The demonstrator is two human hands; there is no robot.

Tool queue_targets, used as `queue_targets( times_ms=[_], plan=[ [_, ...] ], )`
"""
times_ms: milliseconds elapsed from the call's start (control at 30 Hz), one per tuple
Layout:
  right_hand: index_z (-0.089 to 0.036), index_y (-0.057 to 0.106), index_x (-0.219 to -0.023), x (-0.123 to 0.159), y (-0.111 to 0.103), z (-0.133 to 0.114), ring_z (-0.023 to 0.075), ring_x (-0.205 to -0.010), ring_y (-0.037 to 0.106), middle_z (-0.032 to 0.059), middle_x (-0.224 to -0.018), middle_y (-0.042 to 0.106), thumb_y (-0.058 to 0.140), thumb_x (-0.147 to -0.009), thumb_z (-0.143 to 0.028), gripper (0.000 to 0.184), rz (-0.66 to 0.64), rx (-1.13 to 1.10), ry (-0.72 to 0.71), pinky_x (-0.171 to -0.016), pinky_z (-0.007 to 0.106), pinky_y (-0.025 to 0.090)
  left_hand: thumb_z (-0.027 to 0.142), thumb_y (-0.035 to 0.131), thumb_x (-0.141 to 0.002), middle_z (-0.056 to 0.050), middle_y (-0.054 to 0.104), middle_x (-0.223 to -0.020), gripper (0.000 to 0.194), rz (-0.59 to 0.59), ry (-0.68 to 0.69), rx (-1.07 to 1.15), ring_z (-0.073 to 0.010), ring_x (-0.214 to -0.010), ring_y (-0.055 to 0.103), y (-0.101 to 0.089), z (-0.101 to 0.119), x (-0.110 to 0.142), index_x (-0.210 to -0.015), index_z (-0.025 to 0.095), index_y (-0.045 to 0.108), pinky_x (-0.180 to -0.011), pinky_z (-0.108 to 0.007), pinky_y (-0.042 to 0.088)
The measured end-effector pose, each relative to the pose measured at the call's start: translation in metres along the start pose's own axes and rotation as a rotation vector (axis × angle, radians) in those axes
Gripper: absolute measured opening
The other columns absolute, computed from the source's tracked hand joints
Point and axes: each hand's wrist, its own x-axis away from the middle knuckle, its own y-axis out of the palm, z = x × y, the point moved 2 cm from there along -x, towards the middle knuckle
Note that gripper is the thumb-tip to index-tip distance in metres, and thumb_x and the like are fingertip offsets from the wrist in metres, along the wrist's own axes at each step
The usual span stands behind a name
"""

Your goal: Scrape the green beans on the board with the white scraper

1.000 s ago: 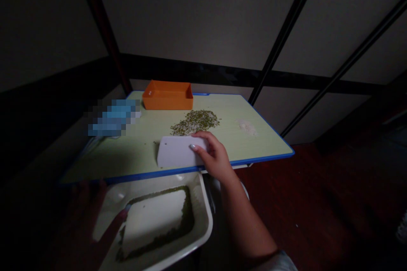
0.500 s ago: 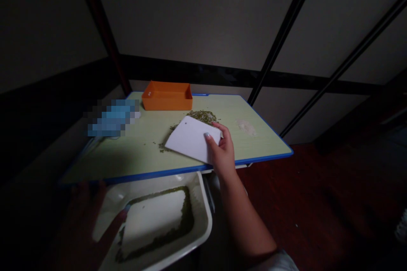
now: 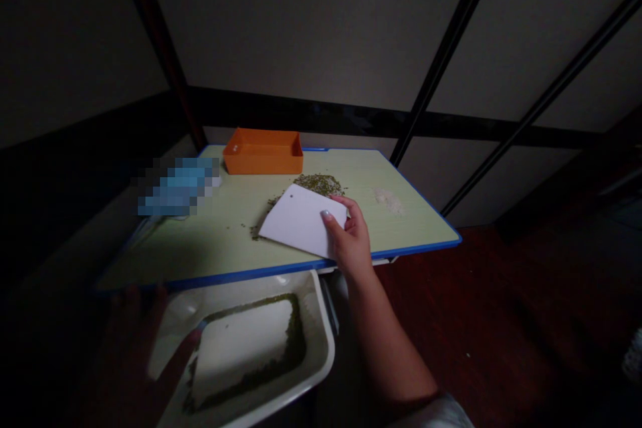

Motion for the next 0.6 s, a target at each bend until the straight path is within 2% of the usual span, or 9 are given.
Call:
queue_targets(
  times_ms=[133, 267, 367, 500, 600],
  plan=[
    [-0.027, 0.063, -0.101, 0.0027, 0.0029, -0.0042, 0.0146, -0.073, 0.059, -0.0003, -0.091, 0.065, 0.078, -0.072, -0.033, 0.034, -0.072, 0.064, -0.021, -0.060, 0.026, 0.048, 0.059, 0.034, -0.086, -0.018, 0.016, -0.163, 0.075, 0.033, 0.045, -0.035, -0.0311, -0.152, 0.009, -0.0005, -0.0005, 0.0002, -0.145, 0.012, 0.037, -0.121, -0.056, 0.022],
    [-0.026, 0.063, -0.102, 0.0043, 0.0056, -0.0071, 0.0157, -0.078, 0.057, 0.0005, -0.094, 0.063, 0.076, -0.074, -0.033, 0.031, -0.176, 0.177, -0.037, -0.064, 0.027, 0.047, 0.055, 0.035, -0.087, -0.016, 0.013, -0.164, 0.072, 0.046, 0.080, -0.058, -0.0288, -0.152, 0.007, 0.0018, -0.0028, 0.0006, -0.146, 0.014, 0.034, -0.122, -0.055, 0.021],
    [-0.027, 0.062, -0.103, 0.0036, 0.0052, -0.0067, 0.0156, -0.076, 0.055, 0.0002, -0.091, 0.062, 0.075, -0.076, -0.033, 0.031, -0.185, 0.185, -0.033, -0.063, 0.028, 0.046, 0.055, 0.034, -0.088, -0.016, 0.014, -0.164, 0.072, 0.062, 0.082, -0.054, -0.0282, -0.153, 0.007, 0.0021, -0.0015, 0.0001, -0.146, 0.014, 0.034, -0.122, -0.053, 0.020],
    [-0.026, 0.062, -0.103, 0.0028, 0.0055, -0.0063, 0.0147, -0.072, 0.054, -0.0008, -0.087, 0.061, 0.076, -0.075, -0.034, 0.032, -0.192, 0.140, -0.005, -0.061, 0.027, 0.045, 0.060, 0.032, -0.086, -0.022, 0.018, -0.162, 0.078, 0.040, 0.050, -0.039, -0.0323, -0.152, 0.010, 0.0003, 0.0007, -0.0020, -0.144, 0.008, 0.037, -0.121, -0.056, 0.021],
    [-0.026, 0.062, -0.102, 0.0029, 0.0063, -0.0067, 0.0139, -0.070, 0.053, -0.0016, -0.086, 0.060, 0.077, -0.074, -0.034, 0.032, -0.195, 0.119, 0.009, -0.059, 0.026, 0.044, 0.061, 0.032, -0.085, -0.023, 0.018, -0.162, 0.080, 0.022, 0.032, -0.036, -0.0335, -0.152, 0.011, -0.0005, -0.0002, -0.0023, -0.144, 0.008, 0.036, -0.120, -0.058, 0.022]
  ],
)
